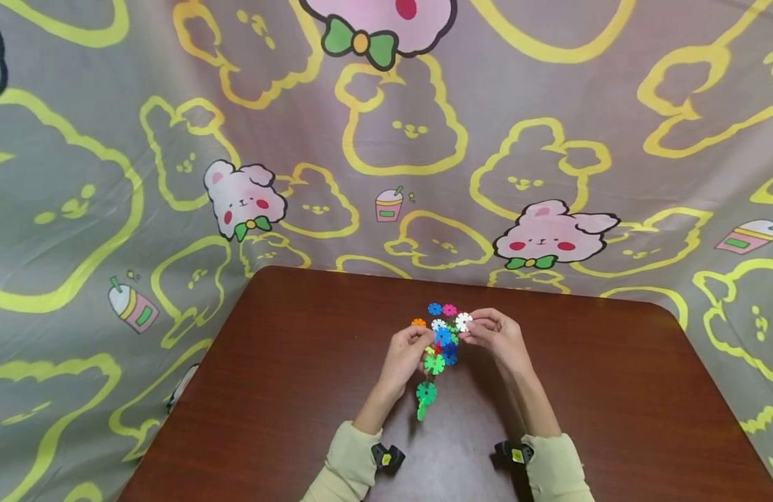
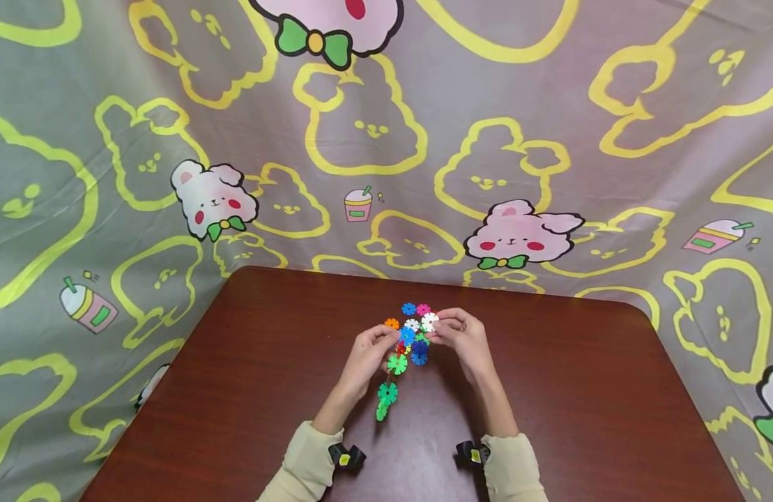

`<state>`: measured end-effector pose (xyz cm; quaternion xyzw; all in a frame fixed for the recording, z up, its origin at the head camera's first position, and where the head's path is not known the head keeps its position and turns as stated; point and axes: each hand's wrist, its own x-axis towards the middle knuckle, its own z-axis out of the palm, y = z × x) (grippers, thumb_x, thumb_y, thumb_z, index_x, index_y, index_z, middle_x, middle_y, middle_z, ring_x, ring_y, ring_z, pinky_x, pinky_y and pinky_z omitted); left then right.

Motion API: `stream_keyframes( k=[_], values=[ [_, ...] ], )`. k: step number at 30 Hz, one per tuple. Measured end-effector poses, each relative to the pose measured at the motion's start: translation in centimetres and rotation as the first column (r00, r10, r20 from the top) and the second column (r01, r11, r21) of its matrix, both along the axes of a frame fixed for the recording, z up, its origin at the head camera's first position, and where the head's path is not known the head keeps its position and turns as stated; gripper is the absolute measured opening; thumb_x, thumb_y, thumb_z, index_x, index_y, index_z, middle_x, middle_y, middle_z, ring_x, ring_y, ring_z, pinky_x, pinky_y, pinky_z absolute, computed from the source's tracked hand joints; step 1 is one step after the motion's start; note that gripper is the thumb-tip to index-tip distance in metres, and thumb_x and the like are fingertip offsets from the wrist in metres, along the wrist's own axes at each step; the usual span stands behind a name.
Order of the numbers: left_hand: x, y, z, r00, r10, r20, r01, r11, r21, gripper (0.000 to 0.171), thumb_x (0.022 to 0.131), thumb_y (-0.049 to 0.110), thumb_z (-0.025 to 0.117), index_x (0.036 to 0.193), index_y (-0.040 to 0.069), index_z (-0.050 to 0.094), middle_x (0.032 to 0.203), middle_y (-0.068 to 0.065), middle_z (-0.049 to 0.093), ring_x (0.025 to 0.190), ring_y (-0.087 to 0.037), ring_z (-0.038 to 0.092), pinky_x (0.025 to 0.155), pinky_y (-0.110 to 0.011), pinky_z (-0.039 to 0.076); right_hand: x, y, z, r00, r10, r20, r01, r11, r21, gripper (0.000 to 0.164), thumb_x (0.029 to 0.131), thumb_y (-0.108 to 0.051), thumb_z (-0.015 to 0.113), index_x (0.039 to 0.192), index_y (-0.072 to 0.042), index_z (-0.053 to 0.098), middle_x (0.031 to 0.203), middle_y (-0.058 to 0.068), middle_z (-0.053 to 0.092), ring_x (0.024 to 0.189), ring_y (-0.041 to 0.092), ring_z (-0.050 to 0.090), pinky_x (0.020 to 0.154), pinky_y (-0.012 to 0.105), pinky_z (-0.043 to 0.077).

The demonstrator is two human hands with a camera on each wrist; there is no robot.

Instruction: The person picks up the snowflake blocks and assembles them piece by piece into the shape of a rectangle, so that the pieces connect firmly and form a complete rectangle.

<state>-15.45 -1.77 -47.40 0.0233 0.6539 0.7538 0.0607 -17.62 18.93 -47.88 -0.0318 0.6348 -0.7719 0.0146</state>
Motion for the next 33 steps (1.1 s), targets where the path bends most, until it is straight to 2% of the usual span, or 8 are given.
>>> stream_keyframes(
  k=[7,12,16,22,26,33],
  values=[
    [0.1,0.2,0.3,1.0,-0.025,0.01,0.025,1.0,0.017,0.025,0.099,0.012,0.067,0.106,-0.012,0.067,0.075,0.003,0.061,0.054,-0.008,0.048,0.045,-0.021,0.045,1.1,-0.8,1.3,0.998,-0.047,-0.047,0.05,0.997,0.052,0.018,0.098,0.007,0.064,0.113,0.017,0.062,0.084,0.003,0.074,0.072,0.019,0.074,0.071,0.032,0.062],
    [0.2,0.3,0.3,0.999,-0.036,0.012,0.035,0.999,0.013,0.025,0.099,0.014,0.067,0.104,-0.01,0.067,0.073,0.003,0.06,0.057,-0.009,0.049,0.048,-0.021,0.043,1.5,-1.5,1.7,0.998,-0.04,-0.042,0.042,0.998,0.047,0.025,0.098,0.006,0.065,0.117,0.02,0.058,0.084,0.004,0.074,0.072,0.018,0.074,0.073,0.035,0.063],
    [0.2,0.4,0.3,0.999,-0.034,0.005,0.034,0.999,-0.003,0.025,0.099,0.015,0.067,0.103,-0.01,0.068,0.071,0.005,0.059,0.056,-0.009,0.046,0.049,-0.022,0.04,1.6,-1.7,1.8,0.999,-0.041,-0.02,0.041,0.999,0.028,0.02,0.098,0.006,0.066,0.113,0.016,0.06,0.083,0.005,0.074,0.072,0.019,0.075,0.073,0.036,0.063],
    [0.2,0.5,0.1,1.0,-0.019,0.004,0.019,1.0,-0.02,0.024,0.1,0.014,0.065,0.101,-0.01,0.068,0.068,0.004,0.055,0.055,-0.013,0.041,0.049,-0.02,0.034,1.6,-2.0,1.8,0.998,-0.064,-0.004,0.065,0.998,0.01,0.008,0.096,0.005,0.068,0.103,0.006,0.064,0.082,0.006,0.074,0.071,0.018,0.073,0.069,0.029,0.061],
    [0.3,0.5,0.1,1.0,-0.021,0.01,0.022,0.999,-0.034,0.024,0.1,0.014,0.065,0.102,-0.01,0.068,0.068,0.003,0.053,0.055,-0.014,0.04,0.05,-0.021,0.033,1.6,-2.3,1.9,0.996,-0.086,0.022,0.087,0.996,-0.018,0.008,0.095,0.004,0.069,0.102,0.006,0.064,0.081,0.007,0.073,0.07,0.019,0.073,0.068,0.028,0.061],
    [0.2,0.4,0.3,0.999,-0.042,0.022,0.042,0.999,-0.015,0.026,0.098,0.015,0.068,0.102,-0.011,0.068,0.069,0.004,0.055,0.057,-0.009,0.042,0.052,-0.021,0.034,1.6,-2.6,1.8,0.996,-0.073,0.052,0.074,0.997,-0.019,0.012,0.095,0.005,0.07,0.103,0.009,0.063,0.078,0.005,0.073,0.069,0.018,0.071,0.068,0.027,0.06]
  ],
)
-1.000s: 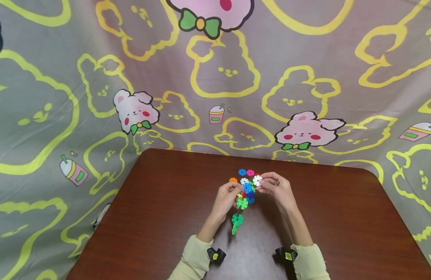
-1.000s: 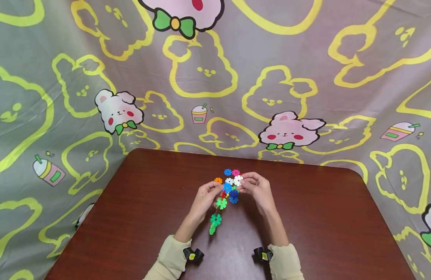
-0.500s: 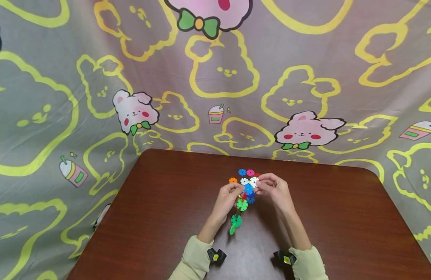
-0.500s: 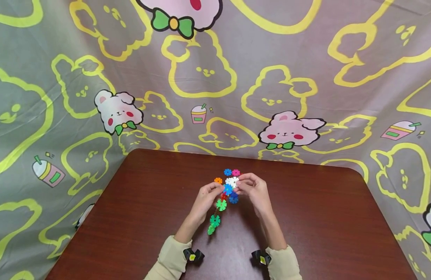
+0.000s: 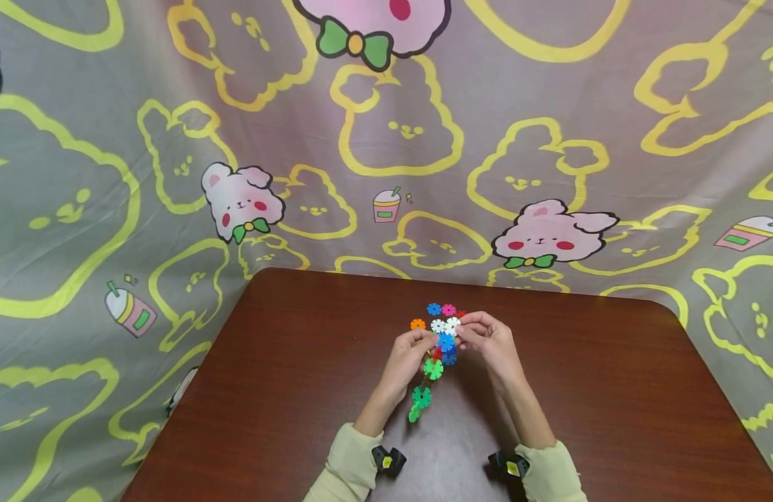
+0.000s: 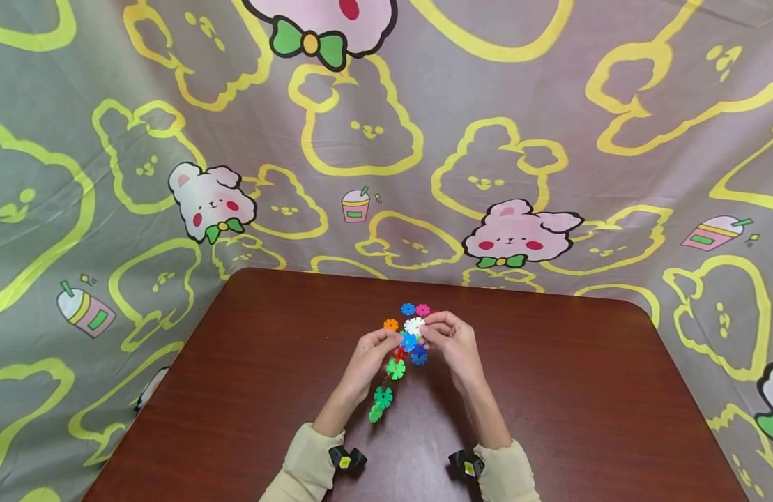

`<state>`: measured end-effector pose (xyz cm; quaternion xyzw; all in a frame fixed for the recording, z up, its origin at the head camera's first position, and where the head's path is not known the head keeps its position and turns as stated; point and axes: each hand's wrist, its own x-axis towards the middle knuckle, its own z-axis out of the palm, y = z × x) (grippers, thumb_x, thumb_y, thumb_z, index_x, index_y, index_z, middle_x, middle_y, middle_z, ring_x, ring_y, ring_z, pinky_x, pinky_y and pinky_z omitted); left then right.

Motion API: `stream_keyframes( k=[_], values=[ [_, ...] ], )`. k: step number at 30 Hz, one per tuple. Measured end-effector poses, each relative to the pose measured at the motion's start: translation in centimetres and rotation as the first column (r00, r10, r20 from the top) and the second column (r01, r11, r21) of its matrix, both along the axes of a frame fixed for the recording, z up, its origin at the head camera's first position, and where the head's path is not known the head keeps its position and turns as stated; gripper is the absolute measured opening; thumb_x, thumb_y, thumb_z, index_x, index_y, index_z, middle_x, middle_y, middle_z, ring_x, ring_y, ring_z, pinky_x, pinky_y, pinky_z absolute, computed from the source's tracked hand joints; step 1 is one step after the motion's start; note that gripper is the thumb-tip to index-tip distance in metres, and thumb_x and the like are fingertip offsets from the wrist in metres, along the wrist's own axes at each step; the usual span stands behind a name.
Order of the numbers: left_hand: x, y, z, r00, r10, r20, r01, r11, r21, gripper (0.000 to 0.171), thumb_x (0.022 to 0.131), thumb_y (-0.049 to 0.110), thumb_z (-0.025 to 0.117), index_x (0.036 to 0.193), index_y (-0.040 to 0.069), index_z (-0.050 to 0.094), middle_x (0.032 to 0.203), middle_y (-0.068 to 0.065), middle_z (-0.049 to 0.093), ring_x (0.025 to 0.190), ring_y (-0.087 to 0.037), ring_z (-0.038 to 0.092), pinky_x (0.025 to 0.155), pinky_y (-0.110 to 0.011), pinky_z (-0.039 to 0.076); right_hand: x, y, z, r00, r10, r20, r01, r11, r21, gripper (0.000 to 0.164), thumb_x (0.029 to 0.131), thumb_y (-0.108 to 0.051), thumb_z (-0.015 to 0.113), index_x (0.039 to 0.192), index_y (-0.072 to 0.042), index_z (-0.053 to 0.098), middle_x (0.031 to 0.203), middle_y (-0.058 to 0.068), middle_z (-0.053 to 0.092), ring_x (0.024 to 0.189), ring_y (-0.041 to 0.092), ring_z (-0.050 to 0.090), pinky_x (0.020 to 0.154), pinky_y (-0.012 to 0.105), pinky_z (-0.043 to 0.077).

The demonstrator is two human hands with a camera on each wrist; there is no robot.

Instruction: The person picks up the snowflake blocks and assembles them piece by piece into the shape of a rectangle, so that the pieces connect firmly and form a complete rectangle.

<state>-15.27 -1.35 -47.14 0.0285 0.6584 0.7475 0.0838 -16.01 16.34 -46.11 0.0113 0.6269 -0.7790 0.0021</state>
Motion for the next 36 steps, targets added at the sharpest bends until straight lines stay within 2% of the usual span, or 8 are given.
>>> stream_keyframes(
  k=[3,7,11,17,23,31,34,36],
  values=[
    [-0.1,0.0,-0.1,1.0,0.001,0.005,-0.001,1.0,0.0,0.025,0.098,0.014,0.067,0.101,-0.011,0.069,0.069,0.005,0.055,0.059,-0.008,0.044,0.053,-0.02,0.035,0.0,0.0,-0.1,1.0,0.007,-0.016,-0.007,1.0,0.015,0.015,0.095,0.005,0.07,0.106,0.011,0.062,0.079,0.004,0.073,0.069,0.019,0.071,0.068,0.027,0.06],
    [-0.1,0.1,0.0,1.0,0.011,0.015,-0.012,1.0,0.004,0.023,0.098,0.011,0.066,0.1,-0.013,0.068,0.068,0.005,0.054,0.06,-0.007,0.044,0.054,-0.02,0.034,0.0,0.0,-0.3,0.997,0.012,-0.082,-0.006,0.998,0.064,0.023,0.095,0.005,0.071,0.112,0.016,0.062,0.081,0.004,0.075,0.069,0.017,0.071,0.067,0.024,0.059],
    [0.2,0.2,0.3,1.0,0.013,0.012,-0.013,1.0,0.011,0.022,0.099,0.009,0.065,0.098,-0.013,0.066,0.066,0.006,0.053,0.061,-0.006,0.046,0.057,-0.02,0.037,0.2,-0.3,-0.5,0.988,-0.029,-0.153,0.045,0.993,0.105,0.023,0.093,0.006,0.072,0.112,0.018,0.065,0.083,0.003,0.076,0.068,0.015,0.071,0.069,0.027,0.061],
    [0.3,0.3,0.6,0.999,0.036,-0.016,-0.036,0.999,0.004,0.023,0.098,0.009,0.066,0.099,-0.014,0.066,0.067,0.007,0.055,0.063,-0.006,0.049,0.06,-0.019,0.039,0.5,-1.4,-0.5,0.968,-0.117,-0.223,0.13,0.99,0.045,0.019,0.09,0.013,0.071,0.106,0.022,0.064,0.084,0.001,0.077,0.07,0.01,0.072,0.071,0.029,0.062],
    [0.3,-0.1,0.6,1.0,0.027,-0.015,-0.027,0.999,0.017,0.026,0.098,0.006,0.064,0.101,-0.019,0.063,0.066,0.007,0.054,0.062,-0.005,0.047,0.058,-0.018,0.038,0.6,-2.0,-0.5,0.957,-0.13,-0.26,0.136,0.991,0.005,0.018,0.089,0.018,0.069,0.104,0.026,0.062,0.082,-0.002,0.076,0.068,0.008,0.071,0.068,0.024,0.061],
    [0.4,-0.2,0.7,0.999,0.006,-0.045,-0.005,0.999,0.036,0.022,0.097,0.006,0.064,0.096,-0.016,0.063,0.067,0.007,0.053,0.063,-0.004,0.046,0.058,-0.018,0.038,0.5,-2.0,-0.6,0.946,-0.117,-0.302,0.135,0.99,0.039,0.018,0.09,0.014,0.071,0.104,0.023,0.066,0.085,-0.002,0.076,0.069,0.008,0.07,0.068,0.023,0.06],
    [0.4,0.0,0.7,0.999,-0.012,-0.033,0.013,0.998,0.056,0.02,0.098,0.007,0.063,0.094,-0.012,0.063,0.066,0.006,0.052,0.062,-0.006,0.045,0.057,-0.019,0.038,0.4,-1.6,-0.8,0.942,-0.128,-0.309,0.157,0.985,0.073,0.017,0.09,0.01,0.074,0.103,0.019,0.069,0.088,0.0,0.077,0.071,0.008,0.071,0.068,0.024,0.06],
    [0.3,0.0,0.6,1.0,-0.015,-0.015,0.016,0.997,0.07,0.018,0.099,0.008,0.062,0.093,-0.008,0.062,0.066,0.006,0.05,0.062,-0.007,0.044,0.057,-0.019,0.037,0.2,-1.2,-1.2,0.943,-0.123,-0.311,0.163,0.981,0.107,0.018,0.093,0.005,0.073,0.107,0.016,0.071,0.089,0.005,0.077,0.072,0.01,0.071,0.068,0.026,0.061]
  ],
)
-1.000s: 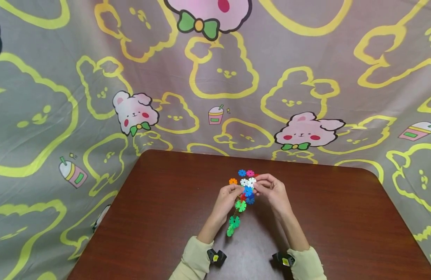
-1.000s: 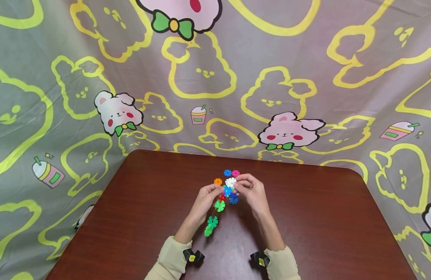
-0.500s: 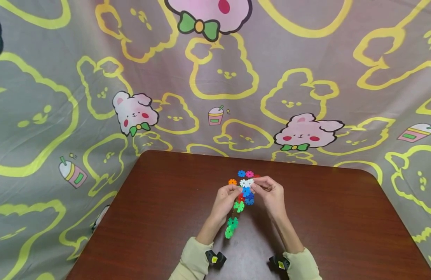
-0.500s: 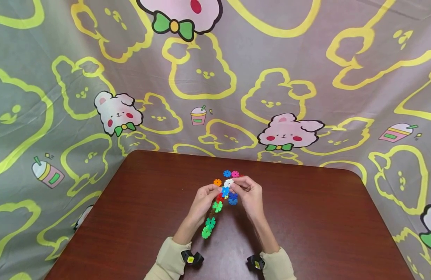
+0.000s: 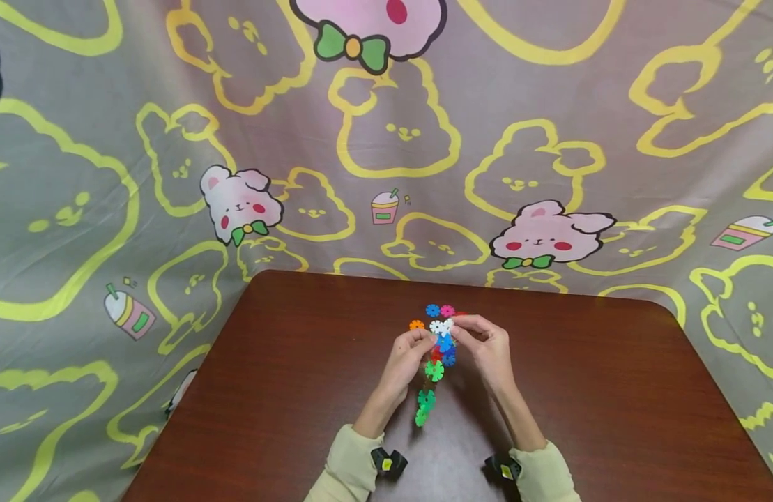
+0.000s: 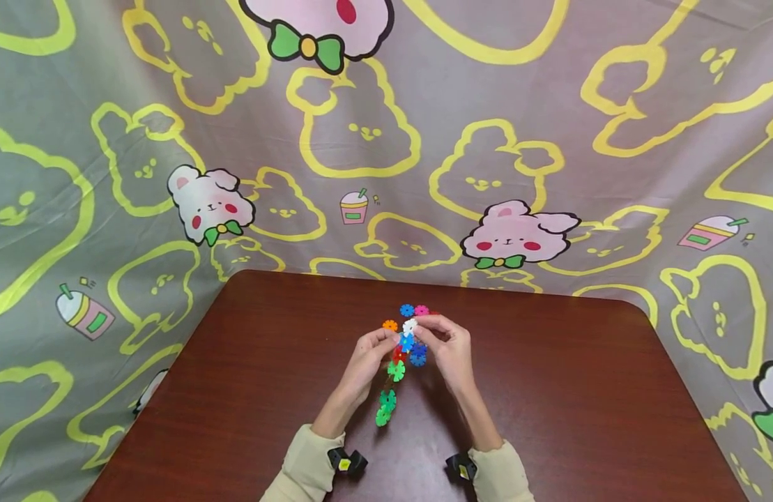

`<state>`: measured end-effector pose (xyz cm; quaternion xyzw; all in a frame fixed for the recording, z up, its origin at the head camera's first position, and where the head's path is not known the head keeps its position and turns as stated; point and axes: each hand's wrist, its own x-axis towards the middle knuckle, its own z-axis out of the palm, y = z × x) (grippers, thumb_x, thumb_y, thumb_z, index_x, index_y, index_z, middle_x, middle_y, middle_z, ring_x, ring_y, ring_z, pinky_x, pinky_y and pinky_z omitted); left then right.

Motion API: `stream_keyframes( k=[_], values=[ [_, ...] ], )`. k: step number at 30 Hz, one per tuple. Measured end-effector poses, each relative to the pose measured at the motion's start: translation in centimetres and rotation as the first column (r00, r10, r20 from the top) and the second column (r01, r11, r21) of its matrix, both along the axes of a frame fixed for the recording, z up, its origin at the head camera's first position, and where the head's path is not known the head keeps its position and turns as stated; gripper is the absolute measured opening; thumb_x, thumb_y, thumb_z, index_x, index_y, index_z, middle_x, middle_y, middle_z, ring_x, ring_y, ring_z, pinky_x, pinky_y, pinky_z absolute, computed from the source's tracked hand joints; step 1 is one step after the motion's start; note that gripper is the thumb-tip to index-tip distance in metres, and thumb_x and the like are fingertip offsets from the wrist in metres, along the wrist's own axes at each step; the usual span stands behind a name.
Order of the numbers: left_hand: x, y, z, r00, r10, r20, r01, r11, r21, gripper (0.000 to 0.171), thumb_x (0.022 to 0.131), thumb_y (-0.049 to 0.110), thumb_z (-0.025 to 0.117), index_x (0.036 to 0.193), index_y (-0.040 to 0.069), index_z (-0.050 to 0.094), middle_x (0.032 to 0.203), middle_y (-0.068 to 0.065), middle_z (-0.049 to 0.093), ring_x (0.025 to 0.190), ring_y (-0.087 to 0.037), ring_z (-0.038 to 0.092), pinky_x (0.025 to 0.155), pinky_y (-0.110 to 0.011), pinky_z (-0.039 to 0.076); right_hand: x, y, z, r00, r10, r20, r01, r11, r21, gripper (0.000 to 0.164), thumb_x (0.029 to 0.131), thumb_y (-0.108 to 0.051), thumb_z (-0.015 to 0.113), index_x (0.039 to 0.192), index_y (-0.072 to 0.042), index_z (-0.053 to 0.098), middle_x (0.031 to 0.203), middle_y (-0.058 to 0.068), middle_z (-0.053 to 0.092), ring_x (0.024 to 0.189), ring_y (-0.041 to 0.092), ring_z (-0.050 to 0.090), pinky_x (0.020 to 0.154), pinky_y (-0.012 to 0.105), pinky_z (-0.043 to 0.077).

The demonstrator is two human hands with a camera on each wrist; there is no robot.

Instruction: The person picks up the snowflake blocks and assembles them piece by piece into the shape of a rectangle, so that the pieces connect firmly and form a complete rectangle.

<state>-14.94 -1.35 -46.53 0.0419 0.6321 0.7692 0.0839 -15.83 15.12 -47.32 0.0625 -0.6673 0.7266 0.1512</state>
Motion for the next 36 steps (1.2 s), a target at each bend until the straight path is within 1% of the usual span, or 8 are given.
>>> stream_keyframes(
  k=[6,8,13,16,18,21,28,36],
  values=[
    [-0.4,-0.4,-0.1,0.997,0.082,-0.002,-0.082,0.997,0.011,0.02,0.103,0.011,0.056,0.094,-0.006,0.059,0.076,0.004,0.047,0.067,-0.01,0.042,0.058,-0.022,0.034,-1.6,1.7,-2.0,0.994,-0.037,0.107,0.004,0.957,0.291,0.015,0.099,-0.002,0.068,0.108,0.01,0.071,0.083,0.021,0.073,0.068,0.022,0.071,0.061,0.028,0.059],
    [-0.4,-0.5,-0.2,0.992,0.122,-0.018,-0.122,0.992,-0.001,0.02,0.104,0.011,0.054,0.095,-0.007,0.058,0.08,0.003,0.047,0.071,-0.011,0.042,0.062,-0.023,0.034,-2.3,2.1,-2.9,0.986,-0.059,0.154,-0.022,0.879,0.476,0.01,0.096,-0.001,0.071,0.103,0.006,0.073,0.079,0.017,0.072,0.067,0.024,0.069,0.062,0.029,0.056],
    [-0.6,-0.7,-0.4,0.981,0.19,-0.022,-0.19,0.982,0.01,0.016,0.103,0.008,0.05,0.095,-0.004,0.058,0.086,0.001,0.051,0.083,-0.012,0.047,0.076,-0.026,0.038,-4.1,1.9,-4.1,0.987,0.021,0.161,-0.141,0.605,0.784,0.016,0.087,-0.003,0.081,0.099,0.004,0.072,0.08,0.01,0.07,0.073,0.025,0.066,0.068,0.04,0.054],
    [-0.6,-0.7,-0.6,0.984,0.177,0.004,-0.177,0.981,0.078,0.016,0.104,0.008,0.049,0.093,0.001,0.058,0.082,0.001,0.06,0.079,-0.01,0.055,0.072,-0.022,0.043,-4.6,1.6,-4.3,0.981,0.069,0.183,-0.192,0.517,0.834,0.02,0.083,-0.003,0.085,0.095,0.003,0.07,0.078,0.008,0.064,0.075,0.024,0.061,0.068,0.042,0.053],
    [-0.6,-0.7,-0.7,0.988,0.153,0.023,-0.155,0.979,0.13,0.017,0.105,0.008,0.047,0.091,0.004,0.056,0.077,-0.001,0.064,0.072,-0.009,0.058,0.065,-0.02,0.045,-4.8,1.5,-4.3,0.977,0.075,0.201,-0.211,0.495,0.843,0.021,0.082,-0.003,0.086,0.091,0.0,0.067,0.077,0.005,0.061,0.074,0.022,0.058,0.067,0.04,0.051],
    [-0.5,-0.7,-0.7,0.991,0.125,0.038,-0.13,0.976,0.173,0.017,0.105,0.009,0.046,0.09,0.007,0.055,0.072,-0.002,0.066,0.067,-0.008,0.059,0.06,-0.018,0.044,-4.9,1.6,-4.3,0.974,0.073,0.213,-0.219,0.538,0.814,0.02,0.083,-0.001,0.084,0.087,-0.001,0.065,0.074,0.003,0.06,0.071,0.018,0.056,0.065,0.034,0.049],
    [-0.5,-0.6,-0.6,0.994,0.069,0.088,-0.085,0.979,0.186,0.016,0.108,0.013,0.045,0.094,0.008,0.05,0.072,-0.004,0.06,0.054,-0.01,0.053,0.051,-0.019,0.045,-4.6,2.9,-3.5,0.943,0.081,0.322,-0.233,0.854,0.466,0.008,0.09,0.004,0.074,0.093,0.009,0.068,0.073,0.008,0.065,0.065,0.015,0.061,0.061,0.03,0.057],
    [-0.4,-0.5,-0.7,0.995,0.003,0.101,-0.02,0.985,0.173,0.016,0.109,0.016,0.045,0.096,0.007,0.047,0.074,-0.006,0.054,0.05,-0.012,0.054,0.047,-0.022,0.049,-3.4,3.8,-0.7,0.933,0.103,0.345,-0.193,0.952,0.238,0.023,0.097,0.001,0.068,0.111,0.018,0.067,0.088,0.012,0.071,0.073,0.021,0.069,0.072,0.034,0.062]
  ],
)
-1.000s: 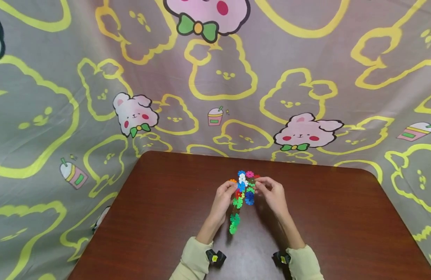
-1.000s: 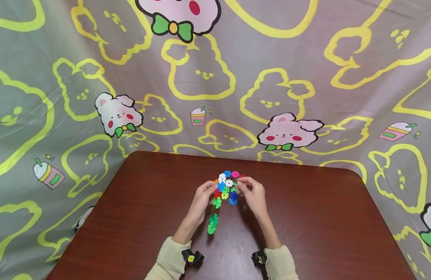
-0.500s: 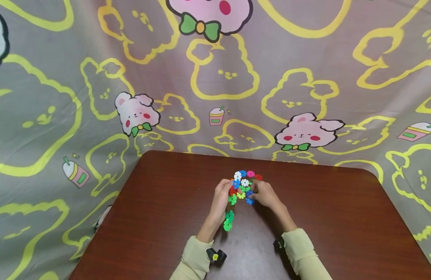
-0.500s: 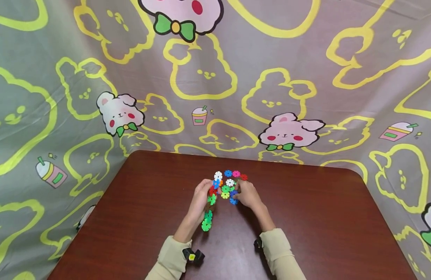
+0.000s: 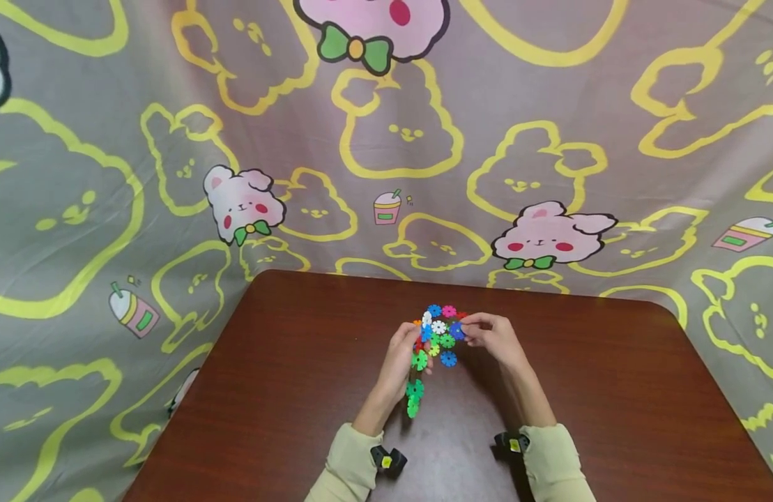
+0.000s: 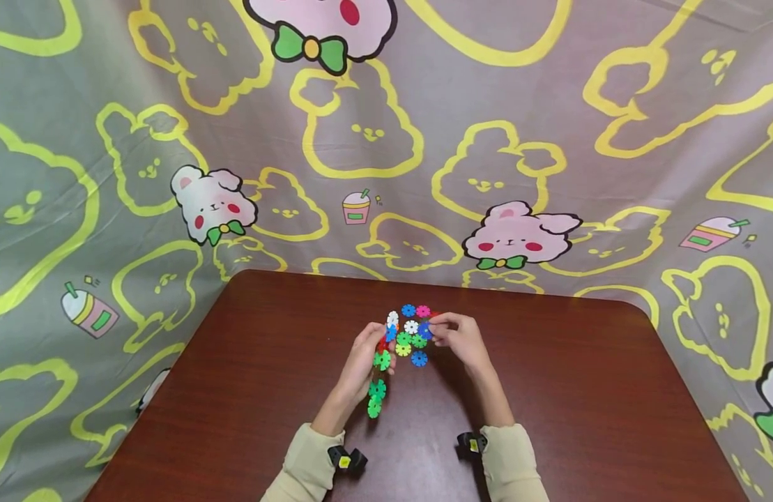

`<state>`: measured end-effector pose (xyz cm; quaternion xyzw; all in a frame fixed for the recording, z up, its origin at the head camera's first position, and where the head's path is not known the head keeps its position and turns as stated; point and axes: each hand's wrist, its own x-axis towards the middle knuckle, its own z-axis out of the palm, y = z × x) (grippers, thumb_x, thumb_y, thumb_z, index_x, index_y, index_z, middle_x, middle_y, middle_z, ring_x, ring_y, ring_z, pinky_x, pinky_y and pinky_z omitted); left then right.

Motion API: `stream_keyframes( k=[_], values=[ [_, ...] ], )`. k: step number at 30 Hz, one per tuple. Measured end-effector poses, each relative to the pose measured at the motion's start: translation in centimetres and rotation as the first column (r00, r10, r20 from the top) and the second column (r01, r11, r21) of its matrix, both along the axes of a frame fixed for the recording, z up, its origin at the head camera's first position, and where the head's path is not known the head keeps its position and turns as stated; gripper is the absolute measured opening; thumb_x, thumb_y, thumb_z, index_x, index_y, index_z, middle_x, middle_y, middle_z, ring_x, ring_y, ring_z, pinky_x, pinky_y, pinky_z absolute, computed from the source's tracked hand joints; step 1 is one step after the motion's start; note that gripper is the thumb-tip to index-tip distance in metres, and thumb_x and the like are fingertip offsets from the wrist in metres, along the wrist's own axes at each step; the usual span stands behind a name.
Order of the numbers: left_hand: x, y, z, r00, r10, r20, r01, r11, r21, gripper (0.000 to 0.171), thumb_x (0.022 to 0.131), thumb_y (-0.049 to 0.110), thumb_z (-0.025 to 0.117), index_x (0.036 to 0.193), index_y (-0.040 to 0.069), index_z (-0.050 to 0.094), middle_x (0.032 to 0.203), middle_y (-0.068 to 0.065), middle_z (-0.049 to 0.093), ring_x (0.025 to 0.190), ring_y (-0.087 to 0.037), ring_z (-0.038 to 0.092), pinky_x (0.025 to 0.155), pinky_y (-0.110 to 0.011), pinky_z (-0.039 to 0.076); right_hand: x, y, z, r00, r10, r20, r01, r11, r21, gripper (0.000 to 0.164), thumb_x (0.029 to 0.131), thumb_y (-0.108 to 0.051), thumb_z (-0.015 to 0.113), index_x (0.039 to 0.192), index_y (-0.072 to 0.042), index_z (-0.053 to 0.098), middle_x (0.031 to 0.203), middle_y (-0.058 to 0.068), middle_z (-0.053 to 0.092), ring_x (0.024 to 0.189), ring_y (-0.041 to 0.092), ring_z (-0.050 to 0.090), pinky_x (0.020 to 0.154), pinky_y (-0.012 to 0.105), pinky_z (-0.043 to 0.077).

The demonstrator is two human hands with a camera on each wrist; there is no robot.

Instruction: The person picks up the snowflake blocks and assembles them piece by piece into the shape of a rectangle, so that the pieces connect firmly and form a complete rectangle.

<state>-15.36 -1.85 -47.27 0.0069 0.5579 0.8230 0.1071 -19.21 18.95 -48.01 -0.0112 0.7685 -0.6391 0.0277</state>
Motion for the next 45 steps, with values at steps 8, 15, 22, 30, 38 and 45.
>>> stream_keyframes(
  k=[8,15,22,30,38,45],
  values=[
    [0.2,0.3,-0.5,0.995,-0.096,0.008,0.096,0.993,-0.066,0.02,0.11,0.021,0.046,0.101,0.004,0.052,0.075,-0.005,0.052,0.049,-0.011,0.055,0.045,-0.019,0.045,1.3,-0.4,1.9,0.997,-0.076,0.028,0.079,0.982,-0.173,0.025,0.097,0.002,0.068,0.113,0.021,0.063,0.081,0.003,0.069,0.068,0.012,0.066,0.066,0.023,0.059],
    [0.2,0.3,-0.6,0.992,-0.128,-0.007,0.126,0.984,-0.125,0.024,0.11,0.023,0.047,0.101,0.003,0.055,0.078,-0.006,0.056,0.051,-0.013,0.054,0.045,-0.02,0.043,2.0,-1.0,2.5,0.991,-0.133,0.012,0.133,0.975,-0.18,0.023,0.098,0.0,0.068,0.11,0.019,0.063,0.08,0.004,0.068,0.067,0.01,0.066,0.067,0.024,0.06],
    [0.1,0.4,-0.5,0.988,-0.156,-0.021,0.151,0.977,-0.153,0.023,0.11,0.022,0.048,0.102,0.002,0.057,0.078,-0.006,0.058,0.051,-0.012,0.055,0.044,-0.02,0.043,2.3,-1.5,3.2,0.985,-0.17,0.021,0.17,0.956,-0.24,0.018,0.098,0.001,0.067,0.105,0.017,0.063,0.077,0.005,0.066,0.065,0.012,0.067,0.065,0.024,0.059],
    [0.3,0.5,-0.4,0.982,-0.187,-0.037,0.177,0.967,-0.185,0.023,0.11,0.023,0.049,0.097,0.005,0.056,0.079,-0.006,0.058,0.051,-0.014,0.056,0.044,-0.02,0.045,2.7,-1.8,3.6,0.986,-0.166,0.028,0.168,0.953,-0.254,0.014,0.099,0.002,0.065,0.104,0.014,0.06,0.078,0.006,0.066,0.065,0.012,0.067,0.067,0.026,0.06],
    [0.5,0.5,-0.3,0.978,-0.2,-0.054,0.187,0.965,-0.186,0.024,0.109,0.023,0.052,0.098,0.001,0.056,0.079,-0.008,0.059,0.05,-0.014,0.057,0.043,-0.021,0.045,3.0,-2.4,3.8,0.987,-0.16,0.003,0.157,0.96,-0.233,0.015,0.099,0.004,0.063,0.106,0.016,0.058,0.078,0.005,0.065,0.065,0.011,0.067,0.065,0.024,0.059],
    [0.6,0.5,0.1,0.976,-0.21,-0.052,0.198,0.964,-0.177,0.023,0.109,0.02,0.049,0.097,0.002,0.054,0.076,-0.004,0.059,0.05,-0.011,0.056,0.042,-0.02,0.045,3.4,-2.6,4.0,0.986,-0.143,-0.088,0.13,0.982,-0.138,0.022,0.098,0.005,0.065,0.117,0.015,0.066,0.085,0.015,0.068,0.066,0.011,0.066,0.066,0.025,0.06]
  ],
)
